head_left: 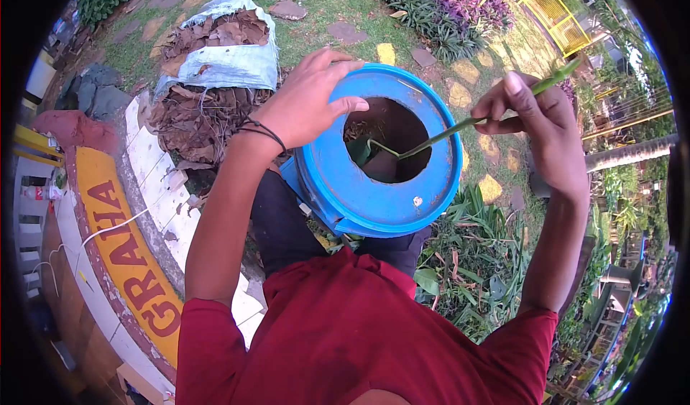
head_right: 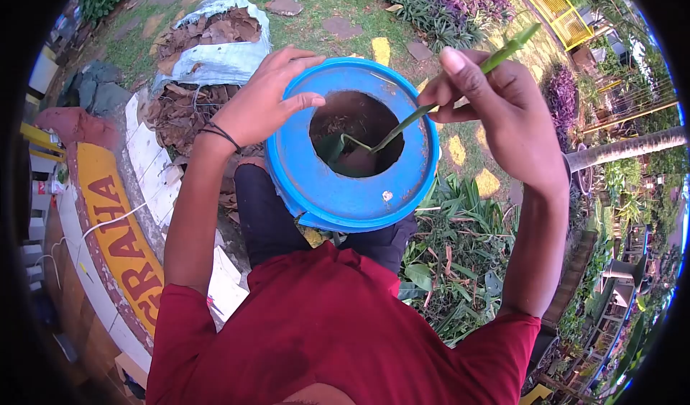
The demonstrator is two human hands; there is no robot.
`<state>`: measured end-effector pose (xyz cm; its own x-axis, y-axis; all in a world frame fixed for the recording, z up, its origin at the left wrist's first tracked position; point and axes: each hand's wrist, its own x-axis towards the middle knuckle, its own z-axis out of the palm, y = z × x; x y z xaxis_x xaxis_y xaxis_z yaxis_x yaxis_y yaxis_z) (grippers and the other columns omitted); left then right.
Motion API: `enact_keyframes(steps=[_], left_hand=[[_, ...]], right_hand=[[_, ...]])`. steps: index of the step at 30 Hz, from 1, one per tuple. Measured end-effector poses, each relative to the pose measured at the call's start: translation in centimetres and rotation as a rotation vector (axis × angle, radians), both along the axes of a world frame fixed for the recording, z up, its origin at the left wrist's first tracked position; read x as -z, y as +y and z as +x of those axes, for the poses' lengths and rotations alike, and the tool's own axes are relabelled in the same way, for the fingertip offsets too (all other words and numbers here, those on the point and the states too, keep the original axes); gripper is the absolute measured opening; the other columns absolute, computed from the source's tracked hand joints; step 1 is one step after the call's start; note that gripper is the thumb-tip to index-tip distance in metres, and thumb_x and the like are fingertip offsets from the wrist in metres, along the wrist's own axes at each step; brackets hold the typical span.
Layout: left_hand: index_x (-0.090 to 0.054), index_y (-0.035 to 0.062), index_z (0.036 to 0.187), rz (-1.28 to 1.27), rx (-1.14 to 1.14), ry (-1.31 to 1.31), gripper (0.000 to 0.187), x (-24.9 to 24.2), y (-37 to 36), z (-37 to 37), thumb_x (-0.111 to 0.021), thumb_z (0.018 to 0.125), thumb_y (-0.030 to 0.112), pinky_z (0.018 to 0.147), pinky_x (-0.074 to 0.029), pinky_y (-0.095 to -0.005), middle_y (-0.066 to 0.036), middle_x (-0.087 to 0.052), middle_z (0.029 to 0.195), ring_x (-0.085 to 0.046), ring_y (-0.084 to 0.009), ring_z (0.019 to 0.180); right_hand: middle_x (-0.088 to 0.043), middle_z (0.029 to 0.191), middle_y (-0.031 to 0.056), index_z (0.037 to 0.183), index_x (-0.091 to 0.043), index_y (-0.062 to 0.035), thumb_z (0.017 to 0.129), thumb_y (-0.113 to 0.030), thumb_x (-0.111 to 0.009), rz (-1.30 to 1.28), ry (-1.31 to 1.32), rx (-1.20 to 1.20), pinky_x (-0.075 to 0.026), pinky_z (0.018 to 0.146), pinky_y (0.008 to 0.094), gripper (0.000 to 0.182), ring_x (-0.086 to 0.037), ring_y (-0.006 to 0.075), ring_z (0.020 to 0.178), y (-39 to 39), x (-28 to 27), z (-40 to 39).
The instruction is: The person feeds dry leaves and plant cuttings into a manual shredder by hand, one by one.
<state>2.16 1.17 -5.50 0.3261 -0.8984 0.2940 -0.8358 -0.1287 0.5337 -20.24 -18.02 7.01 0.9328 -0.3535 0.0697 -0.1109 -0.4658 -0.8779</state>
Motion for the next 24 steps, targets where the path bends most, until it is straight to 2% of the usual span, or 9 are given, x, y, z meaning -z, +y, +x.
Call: enact_keyframes(steps=[2,3,5,7,9,11,15,21,24], left_hand=[[-0.053,0.0045,0.138,0.033,-0.067,-0.026,0.057,2.9,0.3,-0.3,-0.068,0.092,0.035,0.113,-0.035,-0.0441,-0.017,-0.045,0.142,-0.041,-0.0359,0.136],[-0.053,0.0046,0.137,0.069,-0.136,-0.052,0.055,4.1,0.6,-0.7,-0.067,0.093,0.035,0.114,-0.034,-0.0449,-0.017,-0.044,0.144,-0.040,-0.0369,0.136],[-0.054,0.0048,0.135,0.033,-0.160,-0.045,0.052,5.3,0.8,-1.8,-0.065,0.094,0.035,0.113,-0.034,-0.0456,-0.017,-0.042,0.145,-0.040,-0.0377,0.136],[-0.055,0.0050,0.134,0.003,-0.197,-0.038,0.050,5.5,0.9,-1.9,-0.064,0.095,0.035,0.113,-0.035,-0.0463,-0.018,-0.041,0.146,-0.040,-0.0385,0.136],[-0.057,0.0050,0.130,-0.044,-0.162,0.050,0.045,5.5,1.3,-1.8,-0.064,0.096,0.032,0.112,-0.035,-0.0469,-0.017,-0.042,0.145,-0.040,-0.0387,0.136],[-0.059,0.0064,0.127,-0.075,-0.169,0.080,0.038,5.4,1.0,-2.1,-0.063,0.096,0.027,0.111,-0.037,-0.0474,-0.016,-0.044,0.144,-0.041,-0.0384,0.135],[-0.062,0.0078,0.121,-0.123,-0.246,0.083,0.028,5.6,0.7,-2.3,-0.061,0.096,0.019,0.110,-0.038,-0.0471,-0.015,-0.047,0.141,-0.043,-0.0371,0.133],[-0.066,0.0082,0.114,-0.190,-0.225,0.119,0.021,6.2,1.1,-2.3,-0.057,0.095,0.012,0.110,-0.037,-0.0459,-0.012,-0.057,0.129,-0.047,-0.0346,0.129],[-0.068,0.0081,0.109,-0.188,-0.200,0.098,0.019,6.2,1.0,-2.3,-0.056,0.094,0.009,0.110,-0.037,-0.0447,-0.010,-0.062,0.120,-0.049,-0.0335,0.125]], right_hand=[[-0.068,0.075,0.0067,0.086,-0.070,0.0044,0.102,-0.035,-0.057,-0.071,0.084,-0.040,-0.054,0.067,0.0299,0.045,-0.064,0.0114,0.072,0.1,5.9,2.7],[-0.067,0.070,0.0149,0.082,-0.068,0.0063,0.100,-0.034,-0.060,-0.155,0.173,-0.041,-0.053,0.066,0.0366,0.045,-0.067,0.0216,0.067,0.2,9.8,3.9],[-0.065,0.072,0.0225,0.093,-0.066,0.0077,0.098,-0.023,-0.063,-0.534,0.405,-0.294,-0.050,0.067,0.0404,0.031,-0.065,0.0285,0.068,0.6,17.5,4.6],[-0.068,0.074,0.0172,0.090,-0.067,0.0070,0.099,-0.024,-0.063,-0.516,0.401,-0.444,-0.051,0.065,0.0386,0.032,-0.068,0.0231,0.069,1.3,17.4,5.3],[-0.067,0.069,0.0161,0.078,-0.068,0.0069,0.098,-0.030,-0.064,-0.137,0.233,-0.208,-0.051,0.062,0.0364,0.042,-0.068,0.0233,0.066,0.1,13.4,6.3],[-0.068,0.070,0.0091,0.078,-0.069,0.0065,0.098,-0.032,-0.064,-0.104,0.102,-0.017,-0.052,0.062,0.0300,0.044,-0.067,0.0131,0.067,-0.8,7.4,6.8],[-0.070,0.074,0.0070,0.078,-0.069,0.0061,0.099,-0.032,-0.063,-0.144,0.098,-0.080,-0.053,0.063,0.0283,0.044,-0.067,0.0121,0.066,-0.5,5.4,6.9],[-0.067,0.070,0.0203,0.082,-0.071,0.0025,0.095,-0.033,-0.066,-0.415,0.357,-0.309,-0.052,0.067,0.0438,0.038,-0.067,0.0339,0.067,0.2,19.1,8.4],[-0.068,0.069,0.0191,0.081,-0.071,0.0034,0.095,-0.033,-0.067,-0.419,0.362,-0.319,-0.052,0.066,0.0438,0.039,-0.067,0.0342,0.066,-0.5,17.2,8.6]])
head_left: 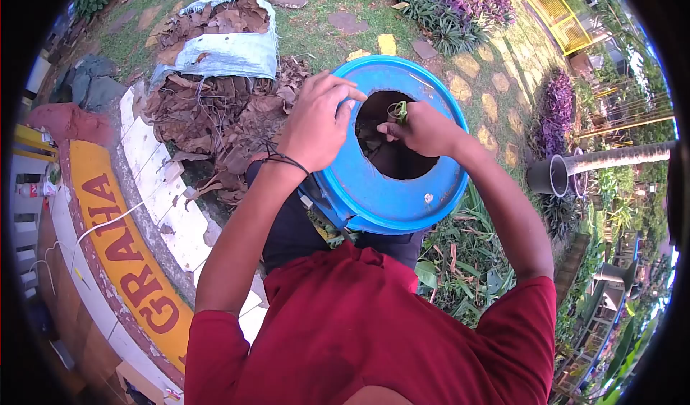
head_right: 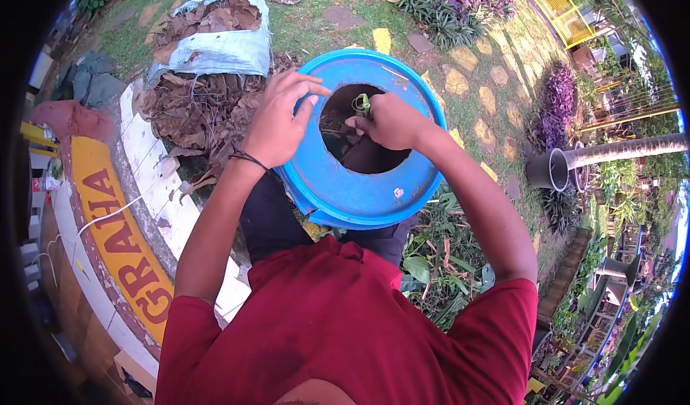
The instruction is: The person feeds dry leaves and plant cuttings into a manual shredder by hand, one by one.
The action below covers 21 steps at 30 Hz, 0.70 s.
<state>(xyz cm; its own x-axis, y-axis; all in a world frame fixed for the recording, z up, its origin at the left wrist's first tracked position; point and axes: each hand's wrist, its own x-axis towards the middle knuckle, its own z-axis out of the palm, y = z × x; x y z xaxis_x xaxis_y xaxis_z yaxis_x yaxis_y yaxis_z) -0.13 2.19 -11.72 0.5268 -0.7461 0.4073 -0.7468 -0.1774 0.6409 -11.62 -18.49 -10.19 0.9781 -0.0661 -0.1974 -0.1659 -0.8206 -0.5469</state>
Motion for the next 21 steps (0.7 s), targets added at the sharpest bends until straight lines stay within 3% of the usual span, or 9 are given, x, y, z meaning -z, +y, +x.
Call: enact_keyframes(steps=[5,7,9,11,13,15,17,19,21], left_hand=[[-0.070,0.0073,0.103,-0.016,-0.016,0.018,0.017,-0.1,-0.5,0.0,-0.055,0.093,0.006,0.110,-0.036,-0.0438,-0.008,-0.065,0.112,-0.051,-0.0327,0.121],[-0.070,0.0071,0.102,-0.016,-0.015,0.030,0.018,-0.2,-0.5,0.0,-0.055,0.093,0.005,0.110,-0.037,-0.0442,-0.009,-0.065,0.110,-0.052,-0.0326,0.120],[-0.070,0.0070,0.102,-0.027,-0.018,0.020,0.018,0.1,-0.5,0.0,-0.055,0.092,0.005,0.109,-0.037,-0.0441,-0.009,-0.065,0.109,-0.052,-0.0327,0.119],[-0.070,0.0068,0.102,-0.038,-0.019,0.007,0.018,0.1,-0.4,-0.1,-0.055,0.092,0.004,0.108,-0.037,-0.0439,-0.009,-0.065,0.108,-0.053,-0.0327,0.118],[-0.070,0.0068,0.101,-0.035,-0.026,0.007,0.018,0.1,-0.5,0.0,-0.055,0.091,0.004,0.106,-0.038,-0.0439,-0.010,-0.065,0.107,-0.053,-0.0331,0.115],[-0.070,0.0068,0.101,-0.015,-0.027,0.013,0.018,-0.1,-0.4,-0.2,-0.055,0.091,0.004,0.105,-0.039,-0.0441,-0.010,-0.064,0.106,-0.053,-0.0333,0.114],[-0.070,0.0068,0.100,-0.010,-0.027,0.005,0.018,-0.4,-0.7,-0.1,-0.055,0.090,0.004,0.104,-0.039,-0.0443,-0.011,-0.064,0.105,-0.053,-0.0335,0.113],[-0.070,0.0066,0.099,-0.019,-0.030,-0.007,0.017,-0.2,-0.7,0.0,-0.055,0.091,0.003,0.103,-0.040,-0.0448,-0.011,-0.063,0.104,-0.053,-0.0338,0.112],[-0.070,0.0064,0.098,-0.029,-0.036,0.009,0.017,-0.2,-0.6,-0.1,-0.055,0.090,0.003,0.103,-0.040,-0.0448,-0.011,-0.063,0.104,-0.053,-0.0338,0.112]], right_hand=[[-0.070,0.069,0.0130,0.081,-0.070,0.0050,0.096,-0.031,-0.066,0.253,-0.174,0.181,-0.054,0.064,0.0356,0.039,-0.070,0.0191,0.066,-0.1,-8.5,0.6],[-0.070,0.069,0.0150,0.081,-0.071,0.0041,0.096,-0.032,-0.066,0.227,-0.171,0.189,-0.054,0.064,0.0396,0.040,-0.070,0.0240,0.066,0.0,-6.5,0.7],[-0.069,0.071,0.0198,0.080,-0.070,0.0056,0.095,-0.035,-0.066,-0.130,-0.025,0.023,-0.053,0.066,0.0449,0.043,-0.069,0.0328,0.066,-0.1,-1.6,0.5],[-0.067,0.072,0.0248,0.078,-0.069,0.0074,0.094,-0.038,-0.068,0.183,0.085,-0.039,-0.052,0.068,0.0496,0.048,-0.065,0.0404,0.067,-0.2,2.8,-0.4],[-0.067,0.070,0.0239,0.075,-0.068,0.0076,0.093,-0.037,-0.068,-0.050,0.054,-0.063,-0.051,0.065,0.0485,0.048,-0.064,0.0406,0.065,0.7,-0.4,-0.3],[-0.067,0.066,0.0190,0.076,-0.069,0.0070,0.094,-0.036,-0.068,-0.177,-0.003,0.057,-0.052,0.061,0.0429,0.046,-0.067,0.0324,0.062,1.6,-5.8,-0.3],[-0.068,0.065,0.0139,0.078,-0.070,0.0066,0.095,-0.036,-0.067,0.133,-0.188,0.094,-0.053,0.057,0.0354,0.046,-0.069,0.0204,0.061,1.1,-9.8,-0.7],[-0.069,0.065,0.0112,0.079,-0.071,0.0050,0.096,-0.037,-0.067,0.176,-0.221,0.099,-0.052,0.057,0.0303,0.046,-0.068,0.0118,0.062,0.9,-13.3,-1.4],[-0.069,0.066,0.0103,0.079,-0.072,0.0040,0.096,-0.038,-0.067,0.227,-0.248,0.123,-0.052,0.057,0.0291,0.046,-0.068,0.0111,0.062,0.7,-14.9,-1.6]])
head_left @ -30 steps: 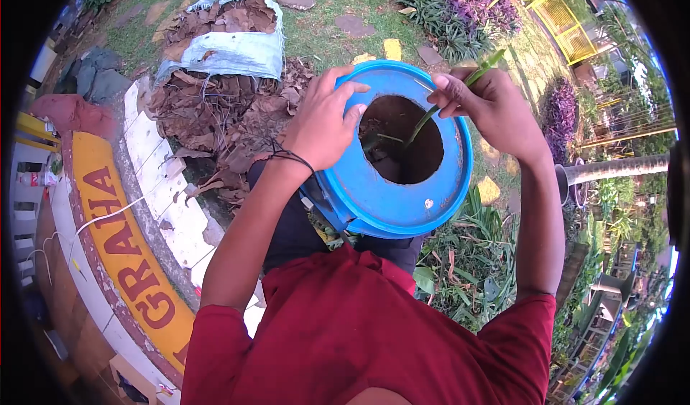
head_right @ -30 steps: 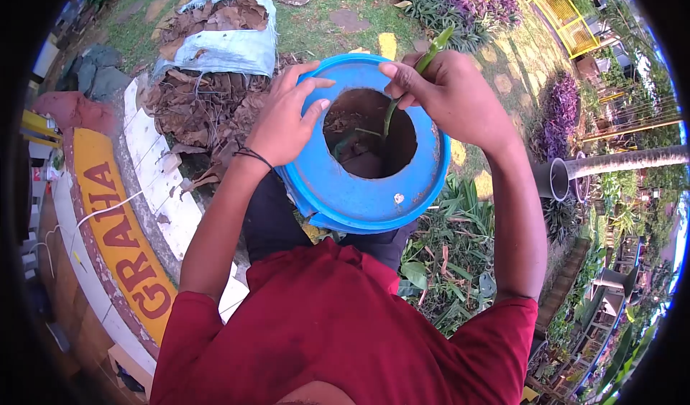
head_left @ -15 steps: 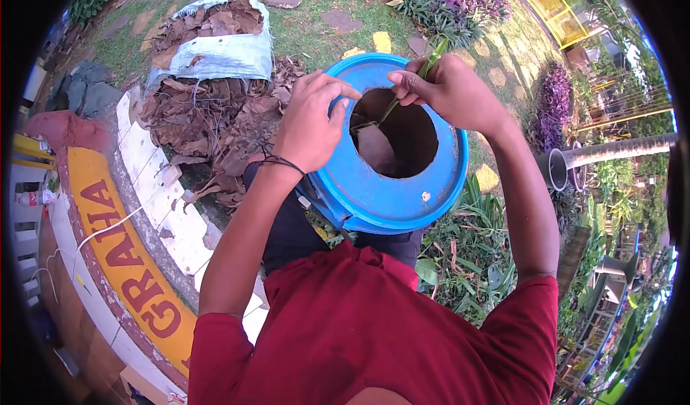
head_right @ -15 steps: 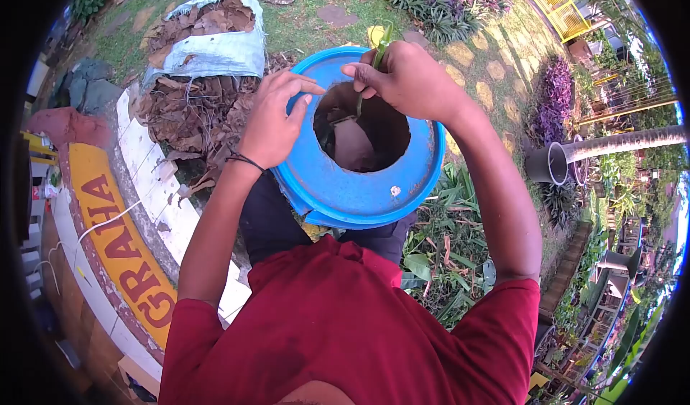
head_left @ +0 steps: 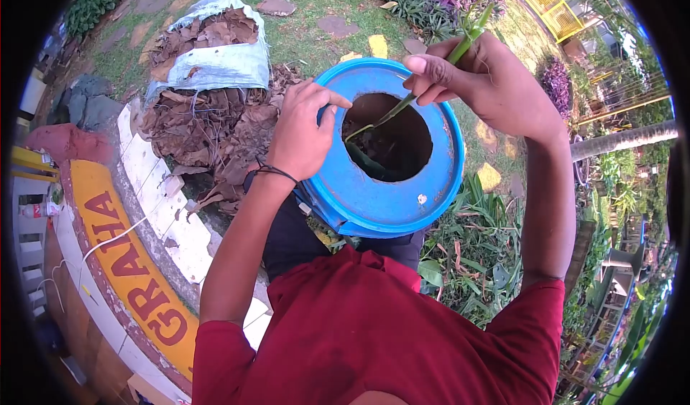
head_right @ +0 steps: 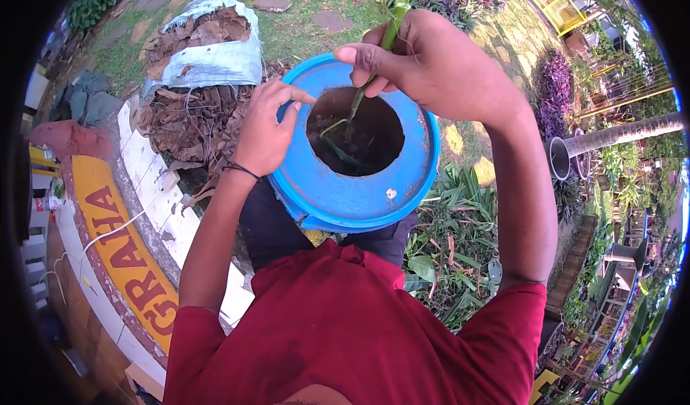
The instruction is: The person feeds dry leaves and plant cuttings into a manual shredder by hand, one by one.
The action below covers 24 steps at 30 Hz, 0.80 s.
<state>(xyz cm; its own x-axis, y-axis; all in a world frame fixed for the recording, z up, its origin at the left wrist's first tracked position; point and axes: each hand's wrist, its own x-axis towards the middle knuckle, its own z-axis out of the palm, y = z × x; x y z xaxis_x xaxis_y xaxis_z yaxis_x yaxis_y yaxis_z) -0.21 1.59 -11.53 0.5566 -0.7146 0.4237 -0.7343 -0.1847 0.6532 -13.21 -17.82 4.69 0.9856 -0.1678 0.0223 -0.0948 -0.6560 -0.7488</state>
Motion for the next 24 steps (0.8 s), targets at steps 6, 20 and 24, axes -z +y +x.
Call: enact_keyframes(steps=[6,20,24], left_hand=[[-0.070,0.0063,0.097,-0.004,-0.014,0.004,0.017,-0.2,0.0,-0.1,-0.055,0.090,0.002,0.106,-0.039,-0.0446,-0.012,-0.063,0.104,-0.053,-0.0337,0.115],[-0.070,0.0068,0.096,0.009,-0.016,0.032,0.017,-0.3,0.2,-0.4,-0.054,0.091,0.003,0.110,-0.037,-0.0458,-0.012,-0.065,0.105,-0.053,-0.0356,0.117],[-0.071,0.0078,0.095,0.001,-0.012,0.032,0.018,0.2,0.3,-0.5,-0.054,0.090,0.002,0.109,-0.038,-0.0456,-0.012,-0.064,0.104,-0.052,-0.0360,0.118]], right_hand=[[-0.070,0.068,0.0097,0.078,-0.072,0.0044,0.097,-0.038,-0.066,-0.013,0.035,0.049,-0.053,0.057,0.0270,0.047,-0.069,0.0121,0.063,-0.6,1.4,-0.2],[-0.072,0.078,0.0113,0.085,-0.071,0.0037,0.097,-0.028,-0.066,0.001,0.237,0.031,-0.055,0.068,0.0330,0.035,-0.071,0.0171,0.074,0.2,7.2,0.9],[-0.071,0.080,0.0179,0.089,-0.075,-0.0035,0.093,-0.024,-0.068,-0.414,0.338,-0.229,-0.052,0.080,0.0416,0.022,-0.070,0.0283,0.084,-0.2,18.3,1.5]])
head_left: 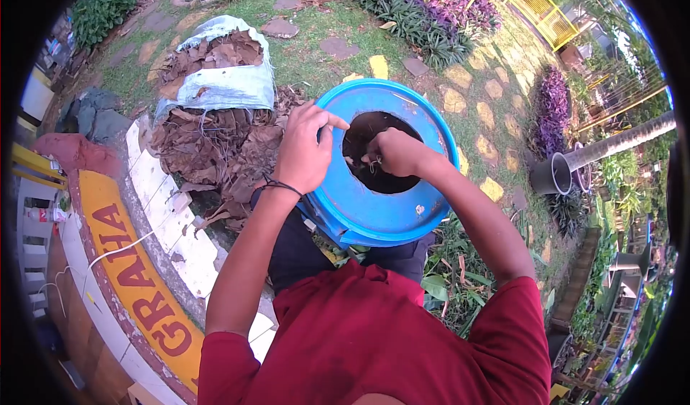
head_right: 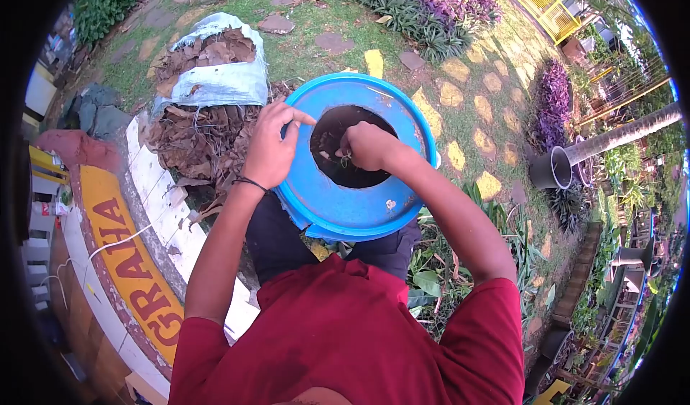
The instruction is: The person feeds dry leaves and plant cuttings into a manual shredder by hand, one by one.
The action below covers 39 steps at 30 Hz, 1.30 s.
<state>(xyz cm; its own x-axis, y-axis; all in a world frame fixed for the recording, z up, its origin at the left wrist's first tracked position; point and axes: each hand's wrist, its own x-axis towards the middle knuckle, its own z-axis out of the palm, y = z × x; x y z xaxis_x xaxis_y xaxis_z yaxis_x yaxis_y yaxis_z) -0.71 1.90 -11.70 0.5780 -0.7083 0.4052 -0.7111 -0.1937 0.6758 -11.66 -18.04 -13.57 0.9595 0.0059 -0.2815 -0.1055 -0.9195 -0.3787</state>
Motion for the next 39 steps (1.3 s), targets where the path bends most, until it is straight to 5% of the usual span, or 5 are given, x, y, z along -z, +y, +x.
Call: enact_keyframes(steps=[6,10,14,22,39], left_hand=[[-0.071,0.0087,0.093,-0.006,-0.013,-0.027,0.019,-0.4,-0.5,0.2,-0.054,0.089,0.001,0.107,-0.039,-0.0457,-0.012,-0.064,0.104,-0.051,-0.0361,0.118],[-0.071,0.0086,0.093,0.000,-0.039,-0.020,0.018,-0.4,-0.2,0.0,-0.055,0.089,0.002,0.107,-0.039,-0.0457,-0.012,-0.064,0.103,-0.051,-0.0361,0.118],[-0.071,0.0089,0.092,-0.026,-0.027,0.013,0.018,-0.4,0.0,0.0,-0.055,0.088,0.002,0.107,-0.039,-0.0458,-0.012,-0.064,0.102,-0.051,-0.0358,0.119],[-0.071,0.0094,0.093,-0.022,-0.022,0.011,0.019,-0.2,0.1,0.0,-0.054,0.089,0.003,0.108,-0.038,-0.0466,-0.012,-0.064,0.102,-0.050,-0.0370,0.120],[-0.070,0.0065,0.092,0.020,-0.015,0.052,0.017,-0.5,0.0,0.2,-0.054,0.090,0.002,0.109,-0.038,-0.0449,-0.013,-0.066,0.108,-0.051,-0.0362,0.125]], right_hand=[[-0.067,0.063,0.0129,0.104,-0.075,-0.0033,0.098,-0.019,-0.058,0.156,-0.133,0.318,-0.056,0.057,0.0371,0.023,-0.066,0.0223,0.049,1.5,-13.4,0.0],[-0.064,0.062,0.0134,0.093,-0.076,-0.0023,0.098,-0.020,-0.060,0.050,-0.503,0.022,-0.055,0.064,0.0385,0.024,-0.072,0.0207,0.067,1.1,-12.1,0.5],[-0.061,0.061,0.0081,0.074,-0.068,0.0002,0.099,-0.022,-0.061,0.263,-0.562,0.253,-0.052,0.065,0.0366,0.035,-0.068,0.0174,0.069,1.5,-13.1,1.1],[-0.021,0.057,-0.0069,0.063,-0.033,-0.0180,0.102,-0.047,-0.053,1.130,-0.922,0.607,-0.014,0.047,0.0271,0.053,-0.016,0.0069,0.048,-0.4,-16.1,-1.7],[-0.018,0.053,-0.0057,0.056,-0.025,-0.0180,0.103,-0.055,-0.044,1.261,-0.957,0.533,-0.014,0.045,0.0276,0.063,-0.014,0.0074,0.048,0.0,-16.1,-3.6]])
